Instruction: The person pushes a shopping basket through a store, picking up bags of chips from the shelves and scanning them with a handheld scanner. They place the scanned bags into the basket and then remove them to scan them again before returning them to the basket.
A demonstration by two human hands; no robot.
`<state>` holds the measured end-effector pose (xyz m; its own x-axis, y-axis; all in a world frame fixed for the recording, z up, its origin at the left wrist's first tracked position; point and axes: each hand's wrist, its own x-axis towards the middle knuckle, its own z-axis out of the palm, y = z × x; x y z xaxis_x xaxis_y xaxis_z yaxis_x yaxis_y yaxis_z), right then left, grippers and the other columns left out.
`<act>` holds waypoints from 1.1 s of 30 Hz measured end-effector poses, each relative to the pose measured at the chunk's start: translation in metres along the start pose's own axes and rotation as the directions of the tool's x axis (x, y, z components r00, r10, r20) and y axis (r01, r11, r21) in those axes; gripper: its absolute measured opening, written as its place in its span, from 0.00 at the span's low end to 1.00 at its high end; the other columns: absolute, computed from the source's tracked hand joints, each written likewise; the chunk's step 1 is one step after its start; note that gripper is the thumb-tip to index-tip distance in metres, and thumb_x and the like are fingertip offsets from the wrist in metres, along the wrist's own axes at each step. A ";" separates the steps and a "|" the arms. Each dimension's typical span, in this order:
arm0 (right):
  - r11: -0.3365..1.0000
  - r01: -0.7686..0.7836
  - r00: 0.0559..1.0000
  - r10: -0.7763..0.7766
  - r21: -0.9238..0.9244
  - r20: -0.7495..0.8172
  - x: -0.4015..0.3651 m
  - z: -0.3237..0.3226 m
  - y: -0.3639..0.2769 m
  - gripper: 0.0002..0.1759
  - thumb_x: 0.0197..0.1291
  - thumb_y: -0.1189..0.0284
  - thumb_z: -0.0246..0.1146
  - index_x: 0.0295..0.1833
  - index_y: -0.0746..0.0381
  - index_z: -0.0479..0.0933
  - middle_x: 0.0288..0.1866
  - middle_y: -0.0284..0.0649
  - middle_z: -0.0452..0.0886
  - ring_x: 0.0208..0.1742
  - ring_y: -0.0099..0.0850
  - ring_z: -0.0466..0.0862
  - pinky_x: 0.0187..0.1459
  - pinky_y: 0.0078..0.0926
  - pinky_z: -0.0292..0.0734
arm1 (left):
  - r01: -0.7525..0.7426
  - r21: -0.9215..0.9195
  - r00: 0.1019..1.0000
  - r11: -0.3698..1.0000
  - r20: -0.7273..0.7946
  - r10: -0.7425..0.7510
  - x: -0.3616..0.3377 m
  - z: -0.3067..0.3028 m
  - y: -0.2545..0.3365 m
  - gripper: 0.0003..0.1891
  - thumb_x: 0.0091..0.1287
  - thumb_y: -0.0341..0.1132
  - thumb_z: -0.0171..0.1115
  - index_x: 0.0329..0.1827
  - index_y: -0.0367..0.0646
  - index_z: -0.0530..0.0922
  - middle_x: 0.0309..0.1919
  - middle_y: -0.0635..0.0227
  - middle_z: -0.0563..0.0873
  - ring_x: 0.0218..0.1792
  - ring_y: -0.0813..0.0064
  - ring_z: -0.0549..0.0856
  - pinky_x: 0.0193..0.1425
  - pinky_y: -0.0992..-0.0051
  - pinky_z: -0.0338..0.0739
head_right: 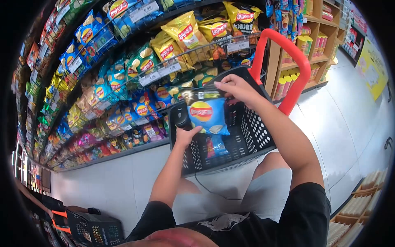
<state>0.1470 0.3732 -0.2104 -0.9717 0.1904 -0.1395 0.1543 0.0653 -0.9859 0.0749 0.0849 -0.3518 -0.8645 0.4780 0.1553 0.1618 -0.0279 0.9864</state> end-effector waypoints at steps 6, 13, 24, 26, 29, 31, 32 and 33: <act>0.901 0.187 0.965 -0.094 -0.392 0.244 0.016 0.012 0.040 0.58 0.53 0.45 0.81 0.77 0.70 0.63 0.68 0.56 0.77 0.65 0.40 0.81 0.64 0.39 0.79 | -0.038 -0.101 0.967 0.994 -0.253 0.011 -0.001 0.005 -0.002 0.29 0.58 0.23 0.80 0.63 0.38 0.78 0.56 0.64 0.87 0.54 0.71 0.87 0.61 0.69 0.82; 0.882 0.359 0.886 -0.218 -0.305 0.410 0.026 0.019 0.057 0.40 0.53 0.66 0.83 0.69 0.70 0.75 0.61 0.47 0.86 0.62 0.33 0.85 0.64 0.33 0.79 | -0.071 0.080 0.992 0.994 -0.095 0.078 -0.011 0.010 0.011 0.28 0.55 0.33 0.86 0.57 0.35 0.83 0.52 0.63 0.90 0.51 0.73 0.88 0.60 0.68 0.82; 0.666 0.738 0.630 -0.738 -0.110 -0.242 0.014 0.001 0.010 0.16 0.57 0.81 0.71 0.53 0.67 0.85 0.44 0.44 0.91 0.46 0.29 0.89 0.51 0.31 0.82 | -0.044 0.158 0.983 0.987 -0.168 0.071 -0.002 0.003 -0.005 0.29 0.55 0.39 0.87 0.56 0.36 0.82 0.51 0.63 0.90 0.50 0.73 0.88 0.58 0.69 0.81; 0.457 0.709 0.392 -0.889 -0.538 -0.238 0.005 -0.011 -0.030 0.16 0.58 0.83 0.67 0.53 0.66 0.84 0.45 0.43 0.90 0.44 0.31 0.89 0.50 0.32 0.82 | -0.083 0.144 0.976 0.986 -0.188 0.109 -0.002 0.004 -0.002 0.29 0.55 0.39 0.86 0.55 0.36 0.82 0.50 0.62 0.90 0.51 0.73 0.88 0.58 0.69 0.82; -0.056 0.353 -0.007 -0.998 -0.934 0.057 0.010 -0.049 -0.091 0.11 0.60 0.75 0.65 0.47 0.59 0.87 0.46 0.44 0.89 0.46 0.44 0.88 0.50 0.38 0.82 | -0.134 0.205 0.977 0.969 -0.136 0.164 -0.002 0.002 -0.007 0.33 0.58 0.38 0.85 0.65 0.37 0.82 0.53 0.66 0.90 0.49 0.77 0.87 0.58 0.72 0.81; -0.208 0.033 -0.071 -0.976 -0.978 0.205 0.007 -0.067 -0.151 0.10 0.62 0.70 0.64 0.44 0.55 0.90 0.47 0.43 0.90 0.47 0.46 0.88 0.49 0.41 0.82 | -0.079 0.187 0.991 0.979 -0.094 0.098 -0.007 0.004 0.003 0.32 0.57 0.39 0.85 0.63 0.36 0.82 0.53 0.64 0.90 0.53 0.73 0.88 0.61 0.69 0.81; -0.251 -0.041 -0.102 -0.962 -0.967 0.254 0.015 -0.078 -0.181 0.10 0.62 0.70 0.64 0.44 0.56 0.90 0.45 0.43 0.90 0.43 0.45 0.89 0.45 0.41 0.82 | -0.053 0.179 0.995 0.982 -0.074 0.067 -0.010 0.005 0.010 0.32 0.57 0.39 0.85 0.61 0.36 0.82 0.53 0.62 0.90 0.55 0.72 0.88 0.62 0.68 0.81; -0.288 -0.117 -0.133 -0.944 -0.950 0.303 0.023 -0.090 -0.211 0.10 0.63 0.70 0.63 0.44 0.57 0.90 0.42 0.43 0.90 0.40 0.44 0.89 0.42 0.41 0.82 | -0.058 0.188 0.994 0.980 -0.078 0.074 -0.012 0.007 0.012 0.31 0.56 0.40 0.86 0.60 0.37 0.82 0.53 0.62 0.90 0.55 0.70 0.88 0.61 0.68 0.81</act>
<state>0.1080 0.4515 0.0031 -0.0703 -0.3833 0.9209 0.2392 0.8898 0.3886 0.0906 0.0850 -0.3421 -0.8845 0.4048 0.2317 0.2985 0.1094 0.9481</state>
